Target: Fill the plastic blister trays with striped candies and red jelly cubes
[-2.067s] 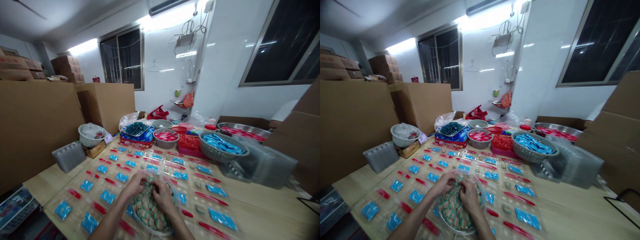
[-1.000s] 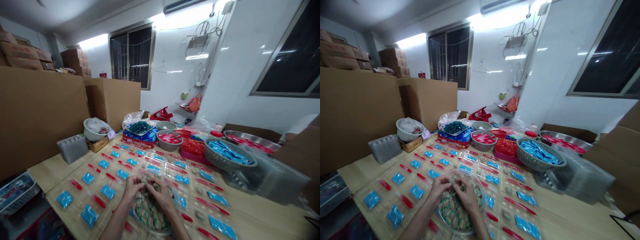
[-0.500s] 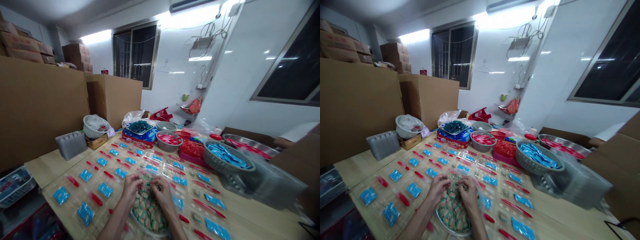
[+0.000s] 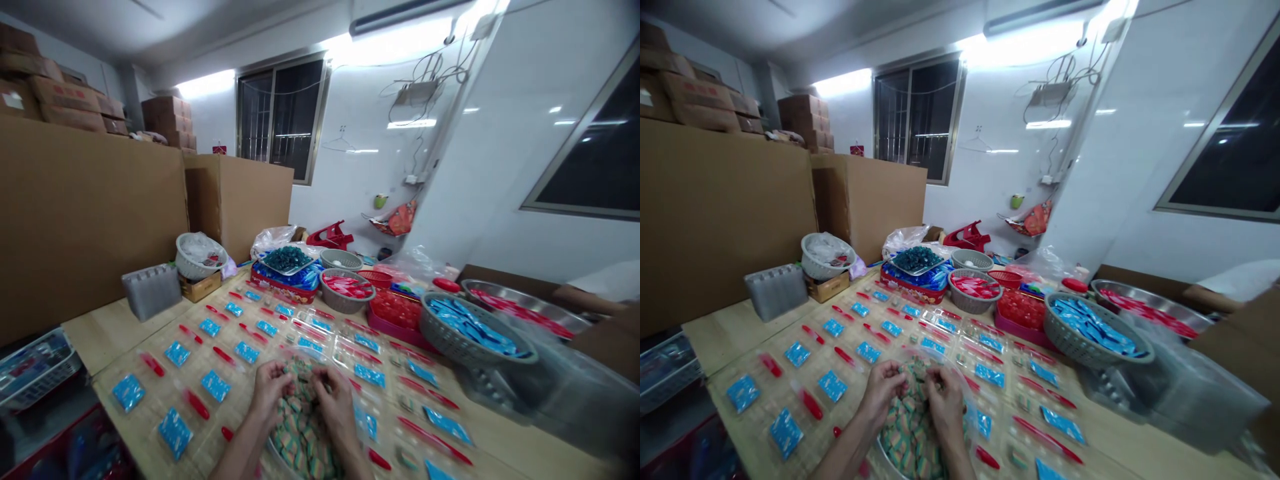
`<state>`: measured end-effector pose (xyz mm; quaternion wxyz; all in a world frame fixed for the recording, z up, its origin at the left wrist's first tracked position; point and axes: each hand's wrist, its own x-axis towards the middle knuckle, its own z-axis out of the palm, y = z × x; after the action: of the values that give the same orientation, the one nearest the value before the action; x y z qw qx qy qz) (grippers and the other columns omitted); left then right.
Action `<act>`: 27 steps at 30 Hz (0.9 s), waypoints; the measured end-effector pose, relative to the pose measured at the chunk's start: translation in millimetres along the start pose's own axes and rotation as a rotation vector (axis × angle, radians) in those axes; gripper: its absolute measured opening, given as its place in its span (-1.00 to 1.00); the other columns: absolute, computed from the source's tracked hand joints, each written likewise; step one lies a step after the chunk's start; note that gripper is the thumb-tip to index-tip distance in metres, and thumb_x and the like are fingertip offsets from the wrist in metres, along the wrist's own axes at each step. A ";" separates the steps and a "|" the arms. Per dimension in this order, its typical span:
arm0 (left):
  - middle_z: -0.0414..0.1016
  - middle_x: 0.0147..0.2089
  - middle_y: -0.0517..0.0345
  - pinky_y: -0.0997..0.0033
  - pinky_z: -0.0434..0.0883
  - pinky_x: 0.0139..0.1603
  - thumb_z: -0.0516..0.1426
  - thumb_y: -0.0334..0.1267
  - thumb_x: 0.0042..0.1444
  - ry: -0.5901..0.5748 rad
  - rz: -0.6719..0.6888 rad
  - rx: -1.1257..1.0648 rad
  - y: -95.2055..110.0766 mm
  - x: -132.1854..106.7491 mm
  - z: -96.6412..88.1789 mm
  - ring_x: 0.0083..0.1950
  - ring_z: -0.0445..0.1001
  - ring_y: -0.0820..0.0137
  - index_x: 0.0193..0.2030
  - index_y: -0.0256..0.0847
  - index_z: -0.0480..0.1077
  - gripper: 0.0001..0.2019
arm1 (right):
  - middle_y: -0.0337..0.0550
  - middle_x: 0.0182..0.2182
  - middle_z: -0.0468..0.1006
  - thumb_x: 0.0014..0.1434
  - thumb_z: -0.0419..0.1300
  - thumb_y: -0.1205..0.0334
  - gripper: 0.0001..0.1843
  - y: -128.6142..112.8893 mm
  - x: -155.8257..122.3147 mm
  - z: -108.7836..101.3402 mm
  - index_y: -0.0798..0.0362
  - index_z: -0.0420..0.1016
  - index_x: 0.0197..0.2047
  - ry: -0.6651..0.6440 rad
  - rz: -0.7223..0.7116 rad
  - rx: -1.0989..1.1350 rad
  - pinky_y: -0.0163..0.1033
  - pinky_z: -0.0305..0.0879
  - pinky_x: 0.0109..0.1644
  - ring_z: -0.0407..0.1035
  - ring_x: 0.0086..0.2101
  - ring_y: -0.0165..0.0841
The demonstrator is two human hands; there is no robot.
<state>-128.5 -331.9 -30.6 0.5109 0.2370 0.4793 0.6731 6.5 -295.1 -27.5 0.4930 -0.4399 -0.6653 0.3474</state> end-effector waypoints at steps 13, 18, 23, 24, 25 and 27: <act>0.42 -0.65 0.25 0.48 0.30 -0.59 0.25 -0.33 -0.38 -0.036 -0.108 0.020 1.3 -5.4 0.5 -0.65 0.37 0.46 -0.53 -0.29 0.41 -0.83 | -0.14 -0.40 0.56 0.06 0.11 0.25 -0.84 -18.7 -7.3 1.3 0.03 0.52 -0.37 -0.247 -0.061 -0.088 -0.20 0.30 -0.17 0.41 -0.30 -0.22; 0.40 -0.67 0.22 0.50 0.28 -0.61 0.28 -0.24 -0.33 -0.091 -0.091 0.046 1.2 -5.2 -0.1 -0.66 0.35 0.48 -0.57 -0.30 0.39 -0.80 | -0.13 -0.38 0.56 0.08 0.09 0.25 -0.83 -15.6 -8.4 2.0 0.03 0.52 -0.33 -0.259 -0.076 -0.104 -0.20 0.30 -0.18 0.41 -0.30 -0.22; 0.42 -0.64 0.21 0.48 0.32 -0.60 0.30 -0.18 -0.33 -0.057 -0.075 0.019 -1.3 -4.4 -0.6 -0.66 0.38 0.46 -0.56 -0.29 0.37 -0.75 | -0.13 -0.39 0.53 0.08 0.10 0.25 -0.86 -19.0 -8.5 4.1 0.02 0.49 -0.37 -0.264 -0.098 -0.125 -0.23 0.27 -0.20 0.39 -0.30 -0.23; 0.43 -0.64 0.21 0.48 0.32 -0.60 0.30 -0.18 -0.32 -0.057 -0.069 0.020 -1.6 -4.3 -0.5 -0.66 0.38 0.46 -0.56 -0.29 0.37 -0.74 | -0.14 -0.39 0.53 0.08 0.11 0.25 -0.87 -18.6 -8.7 4.8 0.03 0.48 -0.37 -0.260 -0.093 -0.130 -0.24 0.26 -0.20 0.39 -0.31 -0.23; 0.43 -0.63 0.20 0.48 0.33 -0.60 0.29 -0.18 -0.31 -0.061 -0.065 0.025 -1.7 -4.2 -0.4 -0.66 0.38 0.46 -0.56 -0.30 0.37 -0.74 | -0.14 -0.40 0.53 0.07 0.11 0.26 -0.88 -17.8 -9.0 5.4 0.03 0.48 -0.37 -0.261 -0.085 -0.135 -0.24 0.26 -0.21 0.38 -0.31 -0.23; 0.42 -0.63 0.20 0.49 0.32 -0.61 0.29 -0.17 -0.31 -0.063 -0.065 0.034 -2.0 -3.8 -0.3 -0.66 0.37 0.47 -0.56 -0.30 0.37 -0.74 | -0.15 -0.43 0.52 0.05 0.12 0.25 -0.88 -15.7 -9.7 6.0 0.04 0.49 -0.38 -0.274 -0.066 -0.139 -0.24 0.25 -0.23 0.38 -0.34 -0.24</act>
<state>-126.4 -335.5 -31.8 0.5431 0.2509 0.4817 0.6403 -1.9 -310.1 -18.4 0.3770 -0.3993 -0.7629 0.3411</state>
